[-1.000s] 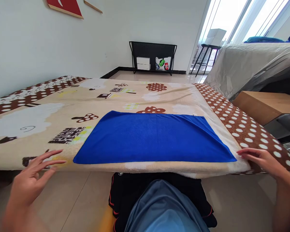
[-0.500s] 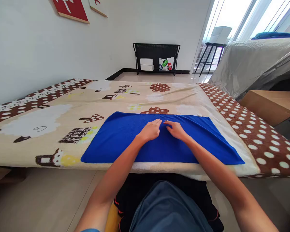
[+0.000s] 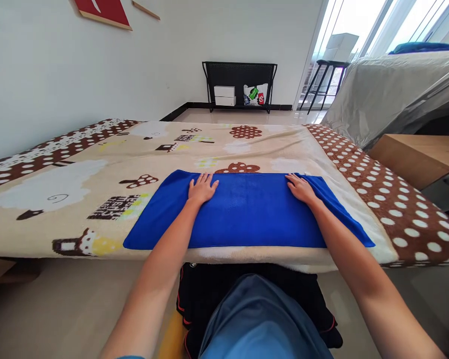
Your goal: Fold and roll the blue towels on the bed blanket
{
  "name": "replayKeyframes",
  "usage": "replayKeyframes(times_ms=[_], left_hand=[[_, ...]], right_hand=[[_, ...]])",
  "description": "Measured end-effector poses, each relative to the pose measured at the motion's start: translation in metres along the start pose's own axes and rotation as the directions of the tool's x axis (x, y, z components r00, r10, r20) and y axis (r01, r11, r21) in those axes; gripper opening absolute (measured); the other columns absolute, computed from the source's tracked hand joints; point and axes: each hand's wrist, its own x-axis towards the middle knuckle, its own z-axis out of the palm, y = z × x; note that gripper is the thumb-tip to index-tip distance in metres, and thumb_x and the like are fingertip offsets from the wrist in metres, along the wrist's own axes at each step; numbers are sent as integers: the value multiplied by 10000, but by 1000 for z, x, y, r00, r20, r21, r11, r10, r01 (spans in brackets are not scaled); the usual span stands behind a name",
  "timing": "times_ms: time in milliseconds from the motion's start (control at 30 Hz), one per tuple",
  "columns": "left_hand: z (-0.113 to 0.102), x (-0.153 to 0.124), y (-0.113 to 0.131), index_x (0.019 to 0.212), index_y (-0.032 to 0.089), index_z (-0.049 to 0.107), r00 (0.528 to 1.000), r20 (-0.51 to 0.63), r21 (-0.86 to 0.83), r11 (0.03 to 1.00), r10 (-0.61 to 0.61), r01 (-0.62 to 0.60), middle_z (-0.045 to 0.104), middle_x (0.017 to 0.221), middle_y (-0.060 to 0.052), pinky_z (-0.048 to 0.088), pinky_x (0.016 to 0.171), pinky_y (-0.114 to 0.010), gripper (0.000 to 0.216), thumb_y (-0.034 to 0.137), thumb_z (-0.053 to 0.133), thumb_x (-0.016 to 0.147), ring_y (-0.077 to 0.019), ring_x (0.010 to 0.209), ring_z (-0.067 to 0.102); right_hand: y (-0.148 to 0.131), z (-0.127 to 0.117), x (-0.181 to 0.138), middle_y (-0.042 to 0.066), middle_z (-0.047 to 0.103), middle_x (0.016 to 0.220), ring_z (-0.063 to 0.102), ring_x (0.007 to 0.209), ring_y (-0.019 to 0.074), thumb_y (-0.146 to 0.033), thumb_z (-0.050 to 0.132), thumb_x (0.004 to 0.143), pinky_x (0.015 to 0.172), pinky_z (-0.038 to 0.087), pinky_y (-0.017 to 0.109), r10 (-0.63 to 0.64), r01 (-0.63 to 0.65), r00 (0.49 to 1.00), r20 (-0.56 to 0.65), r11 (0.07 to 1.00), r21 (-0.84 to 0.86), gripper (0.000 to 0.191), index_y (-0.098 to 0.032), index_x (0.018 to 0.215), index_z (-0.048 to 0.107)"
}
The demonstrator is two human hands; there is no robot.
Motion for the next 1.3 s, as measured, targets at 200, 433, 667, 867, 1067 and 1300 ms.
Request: replayKeyframes(times_ms=[200,433,667,867,1067,1300], left_hand=[[-16,1,-90,1588,186,293,981,-54,26,982,-187,189,223,1666,-95,136,1231,-605,738,596,205,981,-281,1549,184],[-16,-2,-127,1552,206,378,956,-149,11,966,-254,258,277,1650,-126,186,1197,-625,719,604,245,969,-324,1525,236],[-14,-7,-128,1369,254,583,934,-272,-30,972,-233,234,449,1557,-123,238,1160,-585,524,492,348,966,-345,1438,370],[-19,-8,-127,1181,220,611,900,-325,-85,956,-292,280,631,1306,-167,339,1063,-572,345,348,467,896,-364,1266,516],[-21,-10,-122,1096,182,637,881,-357,-77,950,-310,303,651,1229,-195,333,1044,-588,310,338,485,875,-391,1247,500],[-21,-15,-117,1140,165,677,887,-385,-30,964,-255,264,583,1385,-163,307,1086,-583,381,310,420,899,-364,1310,445]], right_hand=[[78,-22,-13,61,391,1587,315,1499,233,-361,309,1009,1249,227,482,133,-136,990,-47,989,-62,541,-193,1498,466],[109,-26,-23,89,416,1572,339,1486,255,-396,302,1004,1235,271,480,226,-235,969,-99,967,-98,566,-174,1499,465],[108,-23,-23,92,394,1583,328,1492,251,-425,284,1013,1238,258,492,232,-245,966,-115,963,-115,580,-167,1502,460],[107,-23,-24,89,397,1582,331,1490,246,-427,292,1016,1237,263,481,230,-244,965,-122,963,-115,573,-172,1501,461],[106,-23,-25,86,411,1574,341,1484,249,-427,304,1008,1229,274,478,230,-245,963,-140,964,-103,572,-176,1493,471],[105,-23,-25,77,437,1559,360,1474,251,-424,329,997,1218,292,477,230,-246,961,-156,965,-88,559,-199,1482,490]])
